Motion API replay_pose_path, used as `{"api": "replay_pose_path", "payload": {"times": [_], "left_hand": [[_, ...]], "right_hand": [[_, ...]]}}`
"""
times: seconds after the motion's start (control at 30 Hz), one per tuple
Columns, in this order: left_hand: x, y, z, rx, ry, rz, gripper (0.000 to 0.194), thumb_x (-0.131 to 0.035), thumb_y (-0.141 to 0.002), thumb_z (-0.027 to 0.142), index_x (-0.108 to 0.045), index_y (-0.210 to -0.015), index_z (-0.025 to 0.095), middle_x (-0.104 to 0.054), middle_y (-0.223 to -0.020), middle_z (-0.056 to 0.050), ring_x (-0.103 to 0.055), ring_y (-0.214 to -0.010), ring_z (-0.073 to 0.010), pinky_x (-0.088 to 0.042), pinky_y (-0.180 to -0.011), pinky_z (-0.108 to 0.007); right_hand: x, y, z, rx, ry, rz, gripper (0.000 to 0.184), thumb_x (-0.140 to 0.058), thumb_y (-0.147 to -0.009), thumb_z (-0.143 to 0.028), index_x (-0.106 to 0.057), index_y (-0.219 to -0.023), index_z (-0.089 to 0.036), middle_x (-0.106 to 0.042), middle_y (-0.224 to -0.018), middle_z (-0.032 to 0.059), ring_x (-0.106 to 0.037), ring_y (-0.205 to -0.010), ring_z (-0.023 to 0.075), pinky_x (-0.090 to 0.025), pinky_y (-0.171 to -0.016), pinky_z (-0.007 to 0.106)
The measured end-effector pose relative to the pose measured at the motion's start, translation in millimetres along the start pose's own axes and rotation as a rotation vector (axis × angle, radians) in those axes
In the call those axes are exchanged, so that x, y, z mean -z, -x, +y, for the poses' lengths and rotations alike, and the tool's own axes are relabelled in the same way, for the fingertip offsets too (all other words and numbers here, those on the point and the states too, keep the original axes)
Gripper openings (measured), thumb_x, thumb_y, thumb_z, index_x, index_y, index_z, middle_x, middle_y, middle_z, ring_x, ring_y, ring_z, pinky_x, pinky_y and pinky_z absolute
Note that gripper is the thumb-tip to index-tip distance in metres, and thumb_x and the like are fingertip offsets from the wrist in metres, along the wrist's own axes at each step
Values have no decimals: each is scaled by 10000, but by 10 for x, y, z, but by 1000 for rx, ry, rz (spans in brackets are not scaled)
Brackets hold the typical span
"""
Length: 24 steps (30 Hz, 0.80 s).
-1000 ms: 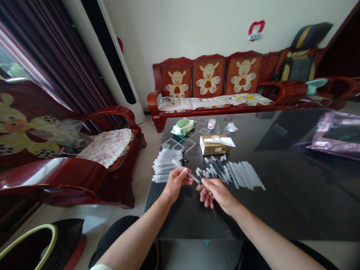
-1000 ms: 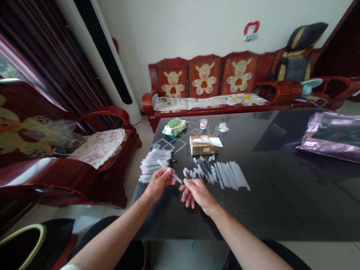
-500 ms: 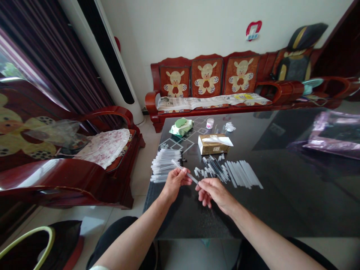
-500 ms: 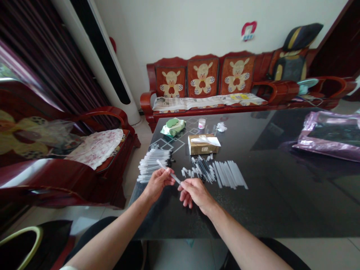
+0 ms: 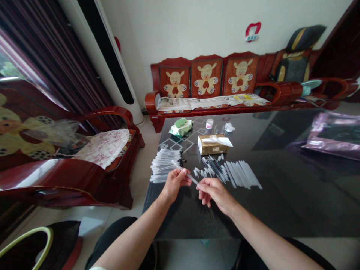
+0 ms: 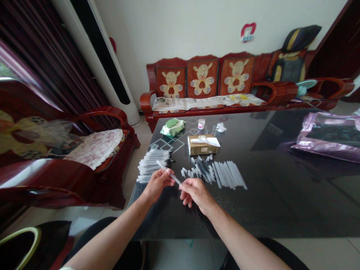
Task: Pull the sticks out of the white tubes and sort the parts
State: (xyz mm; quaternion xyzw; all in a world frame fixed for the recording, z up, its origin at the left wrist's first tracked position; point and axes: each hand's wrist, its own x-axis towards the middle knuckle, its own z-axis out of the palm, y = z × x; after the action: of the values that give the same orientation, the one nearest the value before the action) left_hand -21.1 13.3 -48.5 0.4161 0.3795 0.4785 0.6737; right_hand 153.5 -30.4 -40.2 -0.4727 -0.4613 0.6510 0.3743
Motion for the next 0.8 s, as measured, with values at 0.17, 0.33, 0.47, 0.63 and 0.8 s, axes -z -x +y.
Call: {"api": "replay_pose_path", "payload": {"times": [0.17, 0.33, 0.47, 0.63, 0.8], "left_hand": [[23, -20, -18, 2, 1, 6, 362, -653, -763, 446, -623, -851, 97, -667, -669, -59, -629, -576, -120, -513, -580, -220], [51, -37, -37, -6, -4, 7, 361, -650, -766, 448, -624, -856, 99, -668, -674, -61, -630, -580, -123, -517, -583, -226], [37, -27, -24, -2, -6, 0, 343, -639, -780, 436, -620, -853, 101, -665, -667, -58, -628, -577, -119, -514, -578, -219], [37, -33, 19, -9, 5, 47, 337, -662, -760, 428, -619, -826, 101, -658, -648, -48, -621, -555, -113, -509, -566, -214], [64, -52, 24, -2, 38, 83, 351, -689, -727, 435, -630, -815, 101, -657, -642, -47, -618, -545, -111, -507, -559, -214]], "right_hand": [[-8, 5, -6, -45, -27, 16, 404, -556, -773, -532, -568, -803, -129, -638, -571, 25, -559, -392, 104, -358, -311, 166], [-9, 13, -30, -51, -17, -22, 395, -522, -800, -512, -578, -807, -121, -625, -548, 20, -548, -375, 99, -339, -302, 159], [-2, 8, -20, 4, 0, 29, 308, -601, -755, -434, -565, -765, -129, -627, -557, 10, -540, -382, 90, -335, -308, 154], [6, -3, -9, 7, 11, 70, 261, -674, -683, -356, -531, -753, -149, -627, -559, -4, -538, -388, 93, -343, -314, 159], [307, -20, -108, 47, 149, 187, 263, -649, -701, -385, -562, -761, -144, -625, -569, 6, -540, -393, 96, -338, -309, 165]]}}
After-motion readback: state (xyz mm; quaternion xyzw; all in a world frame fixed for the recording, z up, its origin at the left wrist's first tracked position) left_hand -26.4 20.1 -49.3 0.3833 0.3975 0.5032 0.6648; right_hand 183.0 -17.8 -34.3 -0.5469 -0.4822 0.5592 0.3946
